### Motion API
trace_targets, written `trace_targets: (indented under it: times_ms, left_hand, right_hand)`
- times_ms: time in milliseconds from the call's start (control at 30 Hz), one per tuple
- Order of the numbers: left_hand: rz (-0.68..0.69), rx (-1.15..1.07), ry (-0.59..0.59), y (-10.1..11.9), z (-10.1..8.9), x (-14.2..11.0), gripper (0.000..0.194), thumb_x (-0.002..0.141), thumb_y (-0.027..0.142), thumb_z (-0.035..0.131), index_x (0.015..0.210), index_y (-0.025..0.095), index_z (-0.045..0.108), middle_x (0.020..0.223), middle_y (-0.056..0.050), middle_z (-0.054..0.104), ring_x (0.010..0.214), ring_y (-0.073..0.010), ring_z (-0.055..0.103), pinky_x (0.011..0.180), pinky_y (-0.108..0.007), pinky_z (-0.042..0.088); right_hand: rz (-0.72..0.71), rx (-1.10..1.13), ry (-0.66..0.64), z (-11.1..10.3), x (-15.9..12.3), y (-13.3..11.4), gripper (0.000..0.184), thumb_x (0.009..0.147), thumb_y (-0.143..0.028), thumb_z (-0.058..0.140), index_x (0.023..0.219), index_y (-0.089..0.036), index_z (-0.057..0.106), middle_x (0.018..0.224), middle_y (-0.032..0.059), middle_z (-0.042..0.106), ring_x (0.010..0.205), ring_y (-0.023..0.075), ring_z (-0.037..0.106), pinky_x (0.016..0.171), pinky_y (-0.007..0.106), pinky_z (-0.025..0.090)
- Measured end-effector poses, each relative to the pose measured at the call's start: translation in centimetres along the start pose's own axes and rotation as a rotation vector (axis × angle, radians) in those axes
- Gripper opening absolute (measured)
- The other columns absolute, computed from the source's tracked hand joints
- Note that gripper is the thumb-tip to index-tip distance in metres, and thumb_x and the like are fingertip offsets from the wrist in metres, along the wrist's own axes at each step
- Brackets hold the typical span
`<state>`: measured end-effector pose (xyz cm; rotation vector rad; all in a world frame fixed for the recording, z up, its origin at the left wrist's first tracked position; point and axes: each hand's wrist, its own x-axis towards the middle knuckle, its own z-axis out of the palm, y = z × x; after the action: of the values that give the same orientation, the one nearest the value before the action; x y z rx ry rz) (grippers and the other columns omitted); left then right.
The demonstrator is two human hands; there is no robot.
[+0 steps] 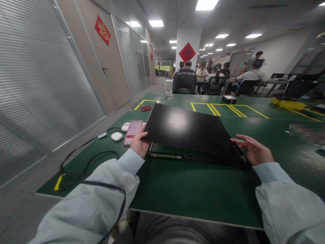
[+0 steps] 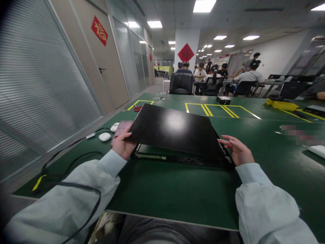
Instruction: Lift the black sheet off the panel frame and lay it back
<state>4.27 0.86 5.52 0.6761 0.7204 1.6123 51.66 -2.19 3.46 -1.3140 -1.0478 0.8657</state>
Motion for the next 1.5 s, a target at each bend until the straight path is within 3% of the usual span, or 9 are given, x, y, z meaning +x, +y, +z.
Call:
trace_targets:
  times_ms: [300,467,633,800,967,1133,1333,1500]
  left_hand:
    - [0.135,-0.006,0.017,1.2,0.4,-0.2,0.050,0.062,0.015,0.065,0.109,0.022,0.081,0.115,-0.003,0.082,0.130,-0.0314,0.066,0.105,-0.039,0.056]
    - [0.101,0.003,-0.018,1.1,0.3,-0.1,0.053,0.063,0.014,0.065,0.113,0.020,0.081,0.116,-0.005,0.082,0.131,-0.0316,0.066,0.105,-0.039,0.057]
    - [0.062,0.031,-0.053,1.3,0.5,-0.3,0.055,0.064,0.013,0.065,0.117,0.020,0.081,0.115,-0.005,0.083,0.126,-0.0323,0.069,0.100,-0.041,0.060]
    - [0.035,0.061,-0.056,1.0,1.0,-0.7,0.053,0.066,0.011,0.066,0.116,0.019,0.080,0.114,-0.006,0.083,0.124,-0.0340,0.070,0.099,-0.043,0.061]
    - [-0.026,0.098,-0.076,-0.1,0.8,-0.7,0.064,0.066,0.010,0.069,0.130,0.020,0.075,0.120,-0.007,0.081,0.118,-0.0314,0.072,0.096,-0.040,0.062]
    - [-0.063,0.092,-0.052,-0.6,0.3,-0.5,0.068,0.069,0.009,0.068,0.135,0.022,0.072,0.115,-0.006,0.082,0.108,-0.0272,0.075,0.089,-0.036,0.063]
    - [-0.051,0.082,-0.054,-0.3,0.3,-0.5,0.058,0.069,0.006,0.068,0.125,0.020,0.076,0.114,-0.007,0.082,0.113,-0.0273,0.074,0.088,-0.033,0.062]
    - [-0.064,0.074,-0.071,-0.9,0.2,-0.5,0.062,0.070,0.007,0.069,0.130,0.020,0.074,0.115,-0.007,0.082,0.109,-0.0265,0.074,0.090,-0.034,0.062]
  right_hand:
    - [0.018,0.015,-0.061,0.1,-0.2,-0.4,0.031,0.075,-0.048,0.062,0.100,-0.034,0.074,0.107,0.0094,0.082,0.107,0.0371,0.073,0.082,0.051,0.057]
    - [0.002,-0.021,-0.044,0.1,-0.2,-0.2,0.031,0.076,-0.055,0.061,0.096,-0.035,0.074,0.103,0.0081,0.083,0.100,0.0364,0.074,0.079,0.051,0.057]
    - [0.078,-0.005,-0.054,0.1,0.0,-0.1,0.035,0.074,-0.056,0.065,0.098,-0.033,0.075,0.103,0.0078,0.082,0.086,0.0308,0.071,0.075,0.047,0.055]
    - [0.047,-0.022,-0.040,-0.1,0.3,0.1,0.034,0.072,-0.054,0.066,0.095,-0.031,0.076,0.102,0.0103,0.082,0.100,0.0337,0.073,0.073,0.045,0.053]
    - [0.020,-0.023,0.031,-0.3,0.7,0.7,0.027,0.072,-0.050,0.065,0.088,-0.031,0.076,0.096,0.0094,0.081,0.112,0.0360,0.072,0.074,0.043,0.053]
    - [0.030,-0.057,0.025,-0.3,1.2,1.1,0.029,0.068,-0.052,0.068,0.084,-0.029,0.075,0.096,0.0094,0.080,0.110,0.0363,0.072,0.072,0.043,0.052]
    - [0.072,-0.030,0.009,0.0,0.8,0.6,0.032,0.065,-0.053,0.071,0.085,-0.029,0.078,0.096,0.0100,0.081,0.108,0.0349,0.071,0.071,0.041,0.049]
    - [0.051,-0.088,0.021,-0.4,0.9,0.8,0.033,0.067,-0.060,0.069,0.083,-0.031,0.075,0.092,0.0090,0.080,0.097,0.0337,0.071,0.070,0.043,0.048]
